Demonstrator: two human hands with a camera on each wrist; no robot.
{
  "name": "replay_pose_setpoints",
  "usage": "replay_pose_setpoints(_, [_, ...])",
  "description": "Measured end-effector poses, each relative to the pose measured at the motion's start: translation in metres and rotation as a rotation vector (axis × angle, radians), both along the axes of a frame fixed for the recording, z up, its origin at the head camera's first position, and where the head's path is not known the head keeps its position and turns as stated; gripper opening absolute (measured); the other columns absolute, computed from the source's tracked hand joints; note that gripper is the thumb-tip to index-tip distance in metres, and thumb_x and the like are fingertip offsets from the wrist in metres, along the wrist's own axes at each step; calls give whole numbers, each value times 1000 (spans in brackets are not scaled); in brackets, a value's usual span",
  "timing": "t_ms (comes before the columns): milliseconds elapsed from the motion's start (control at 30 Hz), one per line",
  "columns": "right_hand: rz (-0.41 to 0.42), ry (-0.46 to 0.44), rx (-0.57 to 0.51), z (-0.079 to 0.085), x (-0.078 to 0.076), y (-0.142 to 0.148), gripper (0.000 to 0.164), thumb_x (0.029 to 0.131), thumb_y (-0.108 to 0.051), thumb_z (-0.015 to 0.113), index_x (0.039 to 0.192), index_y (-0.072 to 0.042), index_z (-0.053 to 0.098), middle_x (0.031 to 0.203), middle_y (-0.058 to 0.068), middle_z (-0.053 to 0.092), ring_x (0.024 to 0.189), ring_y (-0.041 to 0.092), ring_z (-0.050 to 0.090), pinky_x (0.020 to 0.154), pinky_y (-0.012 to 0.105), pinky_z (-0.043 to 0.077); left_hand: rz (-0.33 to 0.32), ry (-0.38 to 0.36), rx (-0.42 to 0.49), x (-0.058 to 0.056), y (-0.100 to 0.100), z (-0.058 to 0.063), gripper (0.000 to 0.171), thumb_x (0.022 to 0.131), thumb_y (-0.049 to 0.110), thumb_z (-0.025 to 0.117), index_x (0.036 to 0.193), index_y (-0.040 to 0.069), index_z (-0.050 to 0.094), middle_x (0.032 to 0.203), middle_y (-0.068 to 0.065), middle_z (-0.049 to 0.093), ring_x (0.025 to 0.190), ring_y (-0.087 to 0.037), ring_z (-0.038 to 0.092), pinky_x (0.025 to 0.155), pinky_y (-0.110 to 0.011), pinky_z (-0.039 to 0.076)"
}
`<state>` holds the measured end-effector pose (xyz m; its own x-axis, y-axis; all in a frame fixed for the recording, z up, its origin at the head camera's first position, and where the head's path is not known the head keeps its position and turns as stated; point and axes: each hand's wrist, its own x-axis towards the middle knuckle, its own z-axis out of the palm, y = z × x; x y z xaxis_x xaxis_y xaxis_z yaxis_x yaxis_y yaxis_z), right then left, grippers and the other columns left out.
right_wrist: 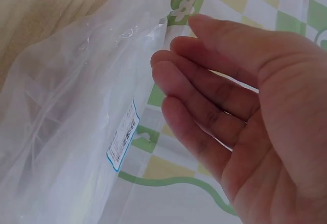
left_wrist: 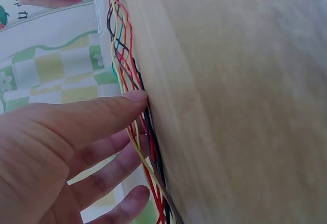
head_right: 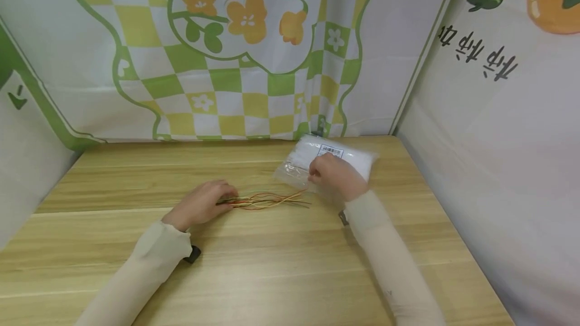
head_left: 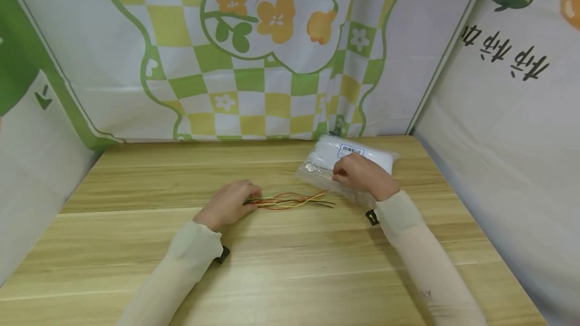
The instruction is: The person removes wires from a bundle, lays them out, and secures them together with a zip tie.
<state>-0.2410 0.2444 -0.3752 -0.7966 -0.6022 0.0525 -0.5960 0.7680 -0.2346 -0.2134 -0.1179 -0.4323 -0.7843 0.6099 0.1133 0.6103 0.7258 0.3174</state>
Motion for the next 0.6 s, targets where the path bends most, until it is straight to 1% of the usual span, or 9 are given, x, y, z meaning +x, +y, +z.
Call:
replay_pose_setpoints(133, [29, 24, -2, -2, -6, -2, 23, 98, -2, 69, 76, -5, 73, 70, -1, 64, 66, 10, 49, 69, 31, 48, 20, -28, -3, 3, -4, 2, 27, 93, 12, 81, 118, 8, 73, 115, -8, 73, 105, -27, 71, 93, -46, 59])
replay_pose_setpoints(200, [45, 41, 0, -4, -10, -4, 27, 97, 2, 67, 71, -7, 68, 68, -2, 59, 65, 10, 46, 68, 30, 45, 24, -35, -5, 4, -6, 3, 26, 92, 12, 81, 117, 9, 74, 115, -7, 74, 104, -26, 71, 92, -45, 59])
replay_pose_setpoints(300, [51, 54, 7, -6, -16, -7, 36, 93, 7, 63, 64, -13, 54, 65, -5, 45, 64, 10, 38, 65, 28, 35, 29, -52, -3, 5, -9, 3, 25, 93, 11, 81, 116, 9, 74, 115, -6, 75, 104, -25, 71, 91, -44, 59])
replay_pose_setpoints(400, [48, 54, 9, -9, -21, -10, 45, 89, 12, 59, 62, -18, 38, 64, -6, 30, 62, 10, 27, 63, 27, 25, 34, -69, 5, 5, -12, 3, 24, 93, 9, 81, 115, 10, 74, 114, -6, 75, 103, -24, 70, 91, -44, 58])
replay_pose_setpoints(500, [45, 45, 13, -12, -25, -13, 50, 89, 13, 57, 63, -20, 29, 65, -6, 23, 62, 10, 22, 62, 27, 21, 41, -83, 17, 6, -13, 3, 23, 93, 8, 81, 115, 10, 74, 114, -5, 75, 103, -23, 70, 91, -44, 58])
replay_pose_setpoints(600, [37, 29, 20, -15, -27, -16, 51, 88, 14, 55, 63, -20, 26, 65, -6, 22, 61, 10, 22, 61, 25, 21, 45, -89, 18, 7, -13, 4, 24, 93, 8, 81, 115, 11, 74, 114, -5, 74, 103, -23, 70, 91, -44, 58])
